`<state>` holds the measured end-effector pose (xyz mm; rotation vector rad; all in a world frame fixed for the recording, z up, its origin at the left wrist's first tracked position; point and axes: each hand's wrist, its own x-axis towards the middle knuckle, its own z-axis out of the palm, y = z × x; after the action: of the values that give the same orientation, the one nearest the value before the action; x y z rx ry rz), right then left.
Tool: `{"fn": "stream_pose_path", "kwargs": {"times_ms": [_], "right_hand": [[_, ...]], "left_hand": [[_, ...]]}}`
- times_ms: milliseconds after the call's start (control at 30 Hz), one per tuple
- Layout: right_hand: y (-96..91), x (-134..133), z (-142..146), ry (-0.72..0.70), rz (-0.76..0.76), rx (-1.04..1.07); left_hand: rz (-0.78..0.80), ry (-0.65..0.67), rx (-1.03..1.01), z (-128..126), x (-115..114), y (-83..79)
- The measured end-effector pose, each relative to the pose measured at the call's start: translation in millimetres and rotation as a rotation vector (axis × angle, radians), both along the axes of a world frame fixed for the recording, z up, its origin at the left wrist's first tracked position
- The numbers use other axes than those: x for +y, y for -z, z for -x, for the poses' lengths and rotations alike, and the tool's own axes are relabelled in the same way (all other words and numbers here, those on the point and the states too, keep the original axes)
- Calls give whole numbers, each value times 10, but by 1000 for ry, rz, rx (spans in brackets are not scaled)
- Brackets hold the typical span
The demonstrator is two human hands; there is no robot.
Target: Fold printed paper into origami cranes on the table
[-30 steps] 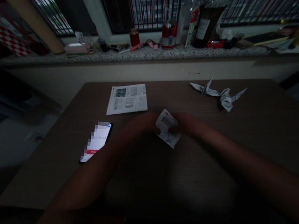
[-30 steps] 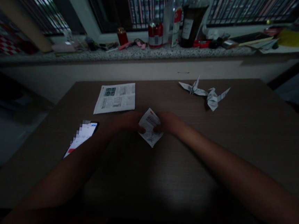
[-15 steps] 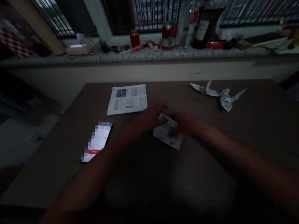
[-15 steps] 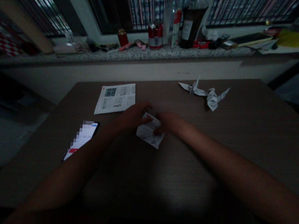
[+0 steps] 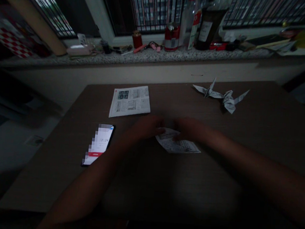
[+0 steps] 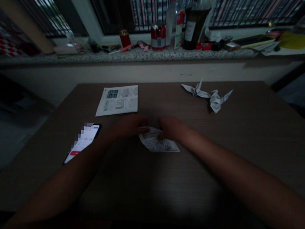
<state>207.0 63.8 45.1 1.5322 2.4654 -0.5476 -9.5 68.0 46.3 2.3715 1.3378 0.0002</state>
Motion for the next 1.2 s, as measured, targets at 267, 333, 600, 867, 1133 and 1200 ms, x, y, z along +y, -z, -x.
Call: {"fn": "stream_pose_path", "kwargs": {"times_ms": [267, 333, 600, 867, 1133, 1200], "right_hand": [[9, -93, -75, -45, -6, 80], [39, -95, -104, -46, -14, 96], [101, -110, -211, -64, 4, 184], [90, -187, -319, -69, 65, 372], [130, -250, -372, -10, 147, 517], [141, -263, -385, 0, 179, 574]], "left_hand": [[64, 41, 7, 8, -90, -5], [77, 72, -4, 19, -88, 19], [204, 149, -148, 62, -142, 66], [197, 144, -231, 122, -260, 105], [121, 252, -264, 146, -316, 161], [130, 256, -260, 146, -319, 165]]}}
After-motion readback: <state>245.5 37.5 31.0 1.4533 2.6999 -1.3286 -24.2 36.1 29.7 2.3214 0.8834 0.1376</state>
